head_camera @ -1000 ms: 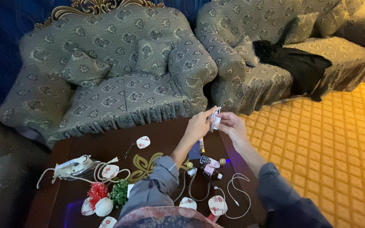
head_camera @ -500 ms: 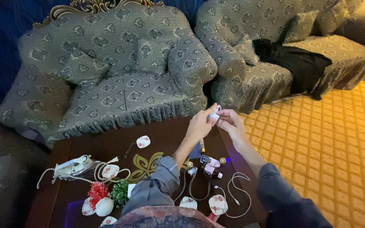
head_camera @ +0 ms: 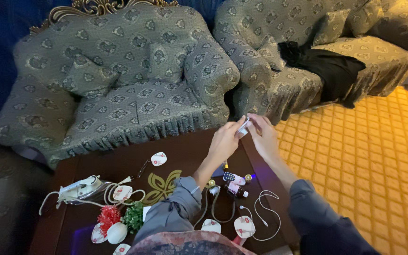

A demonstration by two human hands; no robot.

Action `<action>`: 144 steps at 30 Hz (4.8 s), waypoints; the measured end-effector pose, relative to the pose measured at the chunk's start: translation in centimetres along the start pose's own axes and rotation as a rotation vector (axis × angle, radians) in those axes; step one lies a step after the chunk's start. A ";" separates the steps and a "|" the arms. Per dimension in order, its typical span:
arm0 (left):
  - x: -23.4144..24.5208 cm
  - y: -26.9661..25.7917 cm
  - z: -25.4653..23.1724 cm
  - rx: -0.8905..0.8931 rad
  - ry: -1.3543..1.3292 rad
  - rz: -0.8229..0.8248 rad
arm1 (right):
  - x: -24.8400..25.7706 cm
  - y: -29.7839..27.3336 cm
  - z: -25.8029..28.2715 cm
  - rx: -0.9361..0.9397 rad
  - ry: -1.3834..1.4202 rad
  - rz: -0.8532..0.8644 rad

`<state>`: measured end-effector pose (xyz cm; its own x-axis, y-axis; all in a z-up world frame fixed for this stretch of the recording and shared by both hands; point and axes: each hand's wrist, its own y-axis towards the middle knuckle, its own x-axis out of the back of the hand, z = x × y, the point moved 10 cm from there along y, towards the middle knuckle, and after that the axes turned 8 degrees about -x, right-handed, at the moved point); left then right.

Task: The person moves between a bedroom and a living room, placing a small white object into a drawer and then handling a white charger and cable on a coffee table. They repeatedly walk between the rooms and interact with the same objects.

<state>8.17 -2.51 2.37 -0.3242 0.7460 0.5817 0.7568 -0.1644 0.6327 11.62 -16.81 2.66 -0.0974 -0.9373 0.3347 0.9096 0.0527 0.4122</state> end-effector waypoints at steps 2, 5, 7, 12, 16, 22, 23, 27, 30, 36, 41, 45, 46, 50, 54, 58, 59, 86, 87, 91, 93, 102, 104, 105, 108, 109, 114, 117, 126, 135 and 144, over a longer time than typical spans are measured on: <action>0.1 0.0 -0.5 -0.025 0.011 -0.008 | -0.4 -0.1 0.0 -0.019 0.065 0.057; 0.1 0.1 -0.7 -0.020 0.027 0.027 | -0.7 -0.4 -0.2 -0.041 0.051 0.088; 0.2 0.0 -0.9 -0.018 0.026 0.035 | -1.0 -0.3 -0.7 -0.064 0.063 0.104; 0.2 -0.1 -0.4 0.014 -0.006 0.066 | -1.9 0.2 -2.8 -0.128 0.121 0.181; 0.6 -0.5 -0.3 0.005 0.013 0.047 | -2.8 0.6 -3.3 -0.109 0.108 0.283; 0.5 -0.6 -0.2 -0.068 0.104 0.042 | -2.9 -0.3 -0.5 0.004 0.041 0.352; 0.5 -0.6 -0.2 -0.068 0.113 0.043 | -3.3 -0.2 -1.0 -0.080 0.091 0.393; 1.0 -0.5 -0.5 -0.059 0.103 0.039 | -3.2 -0.3 -0.4 -0.071 0.221 0.435; 1.6 -0.4 -1.0 -0.076 0.079 0.013 | -2.5 -0.2 -0.7 -0.098 0.199 0.388; 2.1 -0.1 -1.7 -0.187 0.059 -0.074 | -2.3 0.0 -0.7 -0.081 0.292 0.366; 1.3 0.1 -0.6 -0.164 -0.010 -0.013 | -2.3 -0.5 0.1 -0.086 0.317 0.376; 0.9 0.9 -0.2 -0.181 -0.094 0.035 | -2.1 -0.7 0.6 -0.081 0.266 0.373; 0.9 1.0 0.0 -0.182 -0.116 0.064 | -2.1 -0.8 0.6 -0.089 0.272 0.373; 0.6 1.3 -0.2 -0.189 -0.089 0.169 | -2.0 -1.4 0.9 -0.095 0.304 0.371; 0.8 1.4 -1.3 -0.145 0.030 0.180 | -1.3 -1.6 1.3 -0.116 0.230 0.307; 1.8 0.8 -3.9 -0.211 0.099 0.152 | -0.6 -2.7 3.3 0.004 0.139 0.336; 1.9 0.8 -4.5 -0.213 0.105 0.160 | -0.3 -3.0 4.0 0.048 0.049 0.336; -13.3 1.6 -22.1 -0.654 0.415 0.121 | 19.1 -9.2 4.1 0.167 -0.758 -0.051; -14.6 1.7 -23.3 -0.658 0.397 0.151 | 20.7 -9.6 3.8 0.155 -0.777 -0.068; -18.4 2.1 -29.1 -0.685 0.473 0.086 | 26.9 -11.3 3.2 0.177 -0.909 -0.157; -20.7 2.4 -31.6 -0.702 0.538 0.112 | 30.1 -12.4 3.0 0.179 -0.920 -0.179; -27.5 2.8 -43.3 -0.799 0.298 0.011 | 42.8 -16.5 2.6 0.150 -1.126 -0.363; -29.5 2.7 -45.1 -0.811 0.362 0.013 | 44.7 -17.4 2.3 0.166 -1.202 -0.377; -30.3 2.7 -46.0 -0.816 0.395 0.015 | 45.7 -17.8 2.2 0.173 -1.237 -0.382; -32.4 2.5 -48.1 -0.834 0.386 0.032 | 48.2 -18.7 0.9 0.078 -1.351 -0.421; -32.9 2.7 -48.9 -0.842 0.322 0.031 | 49.2 -19.1 0.6 0.068 -1.320 -0.429; -36.1 2.8 -52.1 -0.882 0.132 0.055 | 53.4 -21.0 -0.9 -0.005 -1.384 -0.490; -38.6 2.7 -54.3 -0.949 0.216 0.017 | 56.4 -21.8 -1.4 -0.041 -1.286 -0.530; -46.3 4.6 -61.5 -1.040 0.031 0.037 | 66.0 -23.1 -4.9 -0.225 -1.362 -0.566; -54.7 8.4 -67.7 -1.129 -0.046 0.096 | 75.9 -22.1 -8.2 -0.372 -1.330 -0.676; -62.8 8.6 -72.9 -1.212 -0.092 0.086 | 83.1 -23.5 -12.4 -0.353 -1.414 -0.719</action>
<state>-6.37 -97.79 8.59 -0.2204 0.7378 0.6380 -0.2621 -0.6748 0.6899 -12.85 -100.19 10.25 -0.6124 0.3257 0.7204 0.5377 -0.4965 0.6815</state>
